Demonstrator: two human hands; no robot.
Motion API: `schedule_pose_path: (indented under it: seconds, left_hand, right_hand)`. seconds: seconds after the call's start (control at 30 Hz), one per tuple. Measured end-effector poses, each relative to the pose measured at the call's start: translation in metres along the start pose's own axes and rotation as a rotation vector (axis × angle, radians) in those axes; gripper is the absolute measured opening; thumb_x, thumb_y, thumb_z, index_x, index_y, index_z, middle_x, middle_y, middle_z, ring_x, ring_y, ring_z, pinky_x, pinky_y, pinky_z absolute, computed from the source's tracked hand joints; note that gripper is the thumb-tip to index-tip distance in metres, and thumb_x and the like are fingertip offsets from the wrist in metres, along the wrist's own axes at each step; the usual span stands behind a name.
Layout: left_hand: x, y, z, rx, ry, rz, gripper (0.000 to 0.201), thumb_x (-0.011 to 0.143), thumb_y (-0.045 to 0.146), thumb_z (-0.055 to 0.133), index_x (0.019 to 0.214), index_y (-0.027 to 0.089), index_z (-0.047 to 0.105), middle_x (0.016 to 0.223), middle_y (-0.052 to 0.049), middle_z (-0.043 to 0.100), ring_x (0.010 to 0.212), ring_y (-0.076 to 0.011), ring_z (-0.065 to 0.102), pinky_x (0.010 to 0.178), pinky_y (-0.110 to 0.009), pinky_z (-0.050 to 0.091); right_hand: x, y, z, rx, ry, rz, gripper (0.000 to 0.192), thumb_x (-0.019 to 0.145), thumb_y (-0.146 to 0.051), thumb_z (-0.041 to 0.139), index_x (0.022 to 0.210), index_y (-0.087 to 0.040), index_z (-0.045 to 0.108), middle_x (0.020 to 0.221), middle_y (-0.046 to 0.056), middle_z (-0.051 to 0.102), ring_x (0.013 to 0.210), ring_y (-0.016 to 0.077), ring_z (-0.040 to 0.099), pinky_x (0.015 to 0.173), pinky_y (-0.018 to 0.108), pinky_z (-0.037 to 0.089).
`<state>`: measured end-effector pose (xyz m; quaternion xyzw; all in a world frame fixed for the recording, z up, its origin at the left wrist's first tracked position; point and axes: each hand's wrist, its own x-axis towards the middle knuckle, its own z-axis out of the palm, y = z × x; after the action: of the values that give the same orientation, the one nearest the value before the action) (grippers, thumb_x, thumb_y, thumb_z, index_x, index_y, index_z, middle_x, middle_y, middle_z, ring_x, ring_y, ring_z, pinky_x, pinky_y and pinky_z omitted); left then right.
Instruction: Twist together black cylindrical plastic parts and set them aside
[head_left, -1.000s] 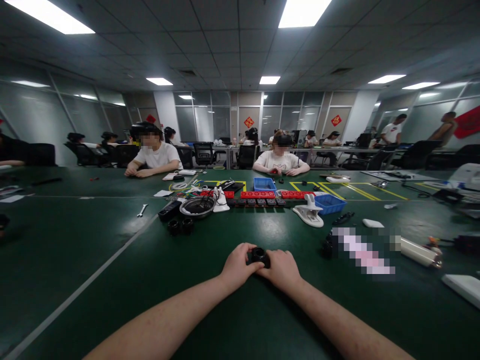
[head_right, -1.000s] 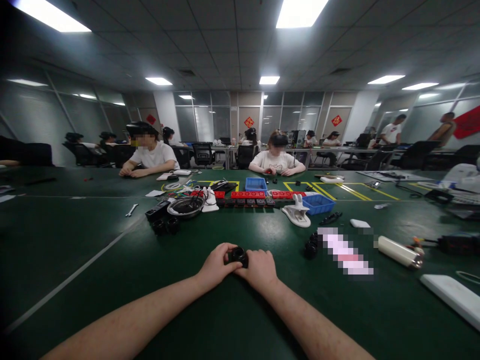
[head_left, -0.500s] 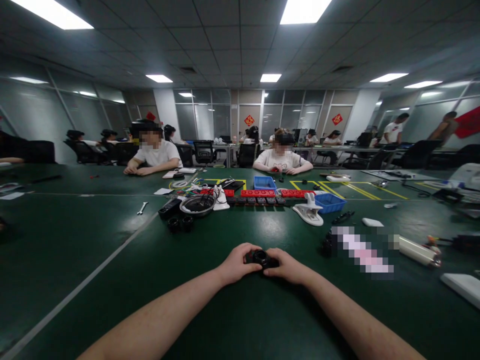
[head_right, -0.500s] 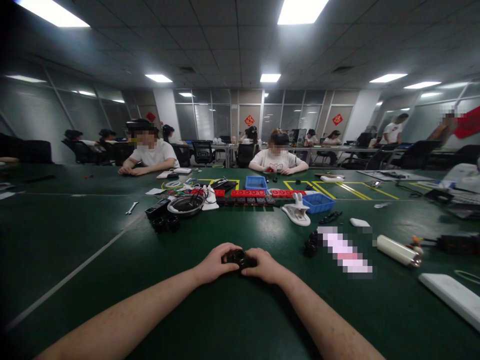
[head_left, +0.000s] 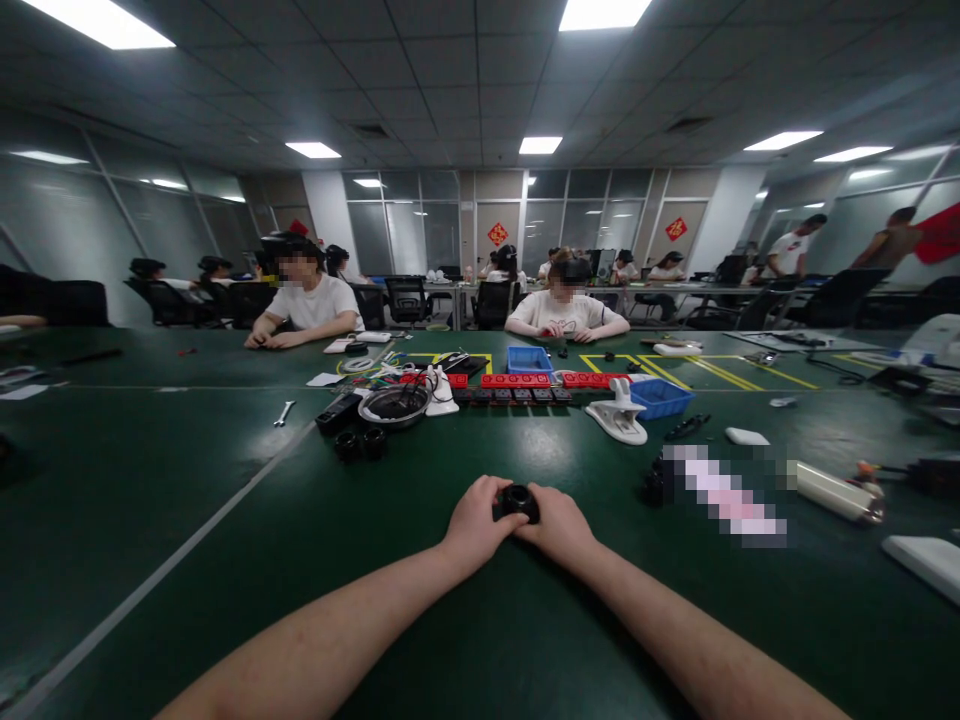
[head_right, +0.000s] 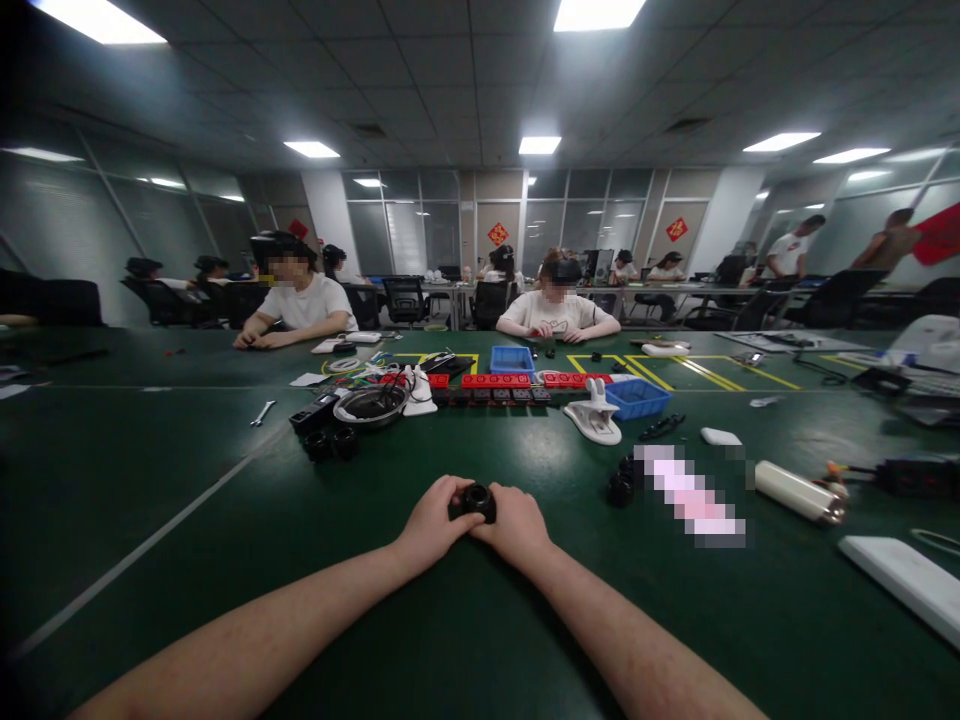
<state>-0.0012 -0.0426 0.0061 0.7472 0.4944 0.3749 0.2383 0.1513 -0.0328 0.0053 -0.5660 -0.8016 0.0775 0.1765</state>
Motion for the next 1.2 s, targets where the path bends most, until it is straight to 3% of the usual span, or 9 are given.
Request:
schedule_pose_path:
  seconds: [0.17,0.37,0.47,0.57,0.8,0.97,1.1,1.2]
  left_hand:
    - [0.003,-0.005,0.0,-0.039,-0.004,0.053,0.033,0.063,0.022,0.064,0.094,0.018,0.052,0.09,-0.003,0.051,0.081,-0.0166,0.048,0.071,-0.027,0.04]
    - [0.007,-0.008,-0.01,-0.094,-0.148,0.108,0.035,0.066,0.026,0.061,0.1,0.019,0.053,0.088,-0.003,0.051,0.076,-0.0155,0.048,0.065,-0.025,0.04]
    - [0.006,-0.006,-0.014,-0.11,-0.237,0.125,0.039,0.067,0.03,0.06,0.104,0.02,0.053,0.087,-0.003,0.051,0.072,-0.0139,0.048,0.06,-0.023,0.039]
    - [0.006,-0.005,-0.017,-0.117,-0.297,0.13,0.042,0.067,0.031,0.061,0.107,0.021,0.052,0.089,-0.002,0.05,0.072,-0.013,0.048,0.06,-0.021,0.039]
    - [0.006,-0.004,-0.02,-0.124,-0.317,0.152,0.043,0.067,0.029,0.062,0.108,0.023,0.052,0.093,-0.002,0.053,0.083,-0.0157,0.049,0.069,-0.025,0.039]
    - [0.004,0.0,-0.021,-0.125,-0.301,0.162,0.039,0.066,0.028,0.062,0.104,0.022,0.053,0.092,-0.002,0.053,0.084,-0.0162,0.05,0.072,-0.026,0.039]
    - [0.002,0.0,-0.015,-0.101,-0.239,0.126,0.037,0.063,0.027,0.064,0.098,0.02,0.055,0.088,-0.002,0.054,0.081,-0.0162,0.05,0.07,-0.026,0.039]
    - [0.001,-0.002,-0.008,-0.085,-0.15,0.062,0.037,0.06,0.025,0.066,0.095,0.018,0.054,0.089,-0.002,0.053,0.081,-0.0164,0.05,0.07,-0.026,0.04]
  right_hand:
    - [-0.004,-0.006,-0.004,-0.113,0.041,-0.02,0.036,0.066,-0.052,0.053,0.076,-0.017,0.055,0.078,0.007,0.059,0.074,0.0225,0.053,0.065,0.031,0.033]
    - [-0.003,0.016,-0.011,0.33,-0.132,-0.259,0.041,0.063,-0.039,0.063,0.097,-0.019,0.054,0.088,0.003,0.055,0.081,0.0186,0.05,0.069,0.028,0.037]
    - [0.0,0.023,-0.014,0.531,-0.273,-0.251,0.026,0.066,-0.028,0.061,0.089,-0.017,0.057,0.081,0.001,0.055,0.076,0.0158,0.05,0.066,0.025,0.038]
    - [0.001,0.025,-0.016,0.614,-0.341,-0.192,0.025,0.064,-0.024,0.062,0.087,-0.015,0.056,0.075,-0.001,0.054,0.07,0.0141,0.05,0.062,0.023,0.039]
    - [0.0,0.02,-0.024,0.587,-0.357,-0.265,0.023,0.064,-0.025,0.062,0.086,-0.017,0.059,0.079,-0.001,0.056,0.077,0.0162,0.05,0.069,0.026,0.038]
    - [0.002,0.022,-0.024,0.608,-0.386,-0.226,0.022,0.062,-0.026,0.063,0.081,-0.016,0.059,0.074,-0.002,0.054,0.07,0.0143,0.049,0.062,0.023,0.037]
    - [0.002,0.023,-0.012,0.491,-0.287,-0.114,0.028,0.056,-0.031,0.067,0.075,-0.015,0.054,0.066,-0.004,0.051,0.062,0.0115,0.046,0.052,0.02,0.033]
    - [0.001,0.015,-0.001,0.26,-0.151,-0.027,0.035,0.053,-0.04,0.068,0.071,-0.016,0.05,0.064,-0.003,0.051,0.058,0.0117,0.046,0.049,0.02,0.029]
